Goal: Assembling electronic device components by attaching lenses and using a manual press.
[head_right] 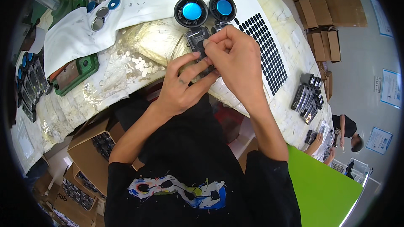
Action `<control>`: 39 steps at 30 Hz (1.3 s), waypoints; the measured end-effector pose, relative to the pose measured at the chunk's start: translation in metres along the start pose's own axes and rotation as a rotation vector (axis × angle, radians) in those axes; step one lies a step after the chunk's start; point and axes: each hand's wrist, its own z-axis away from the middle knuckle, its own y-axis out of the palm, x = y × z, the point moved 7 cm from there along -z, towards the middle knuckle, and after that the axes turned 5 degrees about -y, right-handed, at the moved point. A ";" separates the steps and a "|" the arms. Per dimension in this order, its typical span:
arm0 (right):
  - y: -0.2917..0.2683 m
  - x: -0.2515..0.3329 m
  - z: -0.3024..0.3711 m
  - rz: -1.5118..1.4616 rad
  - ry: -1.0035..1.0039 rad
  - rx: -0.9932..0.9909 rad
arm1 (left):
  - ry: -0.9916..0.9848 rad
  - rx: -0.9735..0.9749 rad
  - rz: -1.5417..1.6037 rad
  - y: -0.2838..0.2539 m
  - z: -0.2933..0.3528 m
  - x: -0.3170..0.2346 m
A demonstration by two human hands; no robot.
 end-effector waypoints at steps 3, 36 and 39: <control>-0.010 0.005 -0.003 0.085 -0.082 -0.090 | 0.004 0.007 -0.013 -0.002 -0.001 0.000; 0.032 -0.042 0.022 -0.811 0.049 0.211 | -0.990 -0.535 1.202 -0.111 0.028 -0.020; 0.038 -0.047 0.025 -0.789 0.063 0.183 | -0.934 -0.584 1.212 -0.130 0.037 -0.028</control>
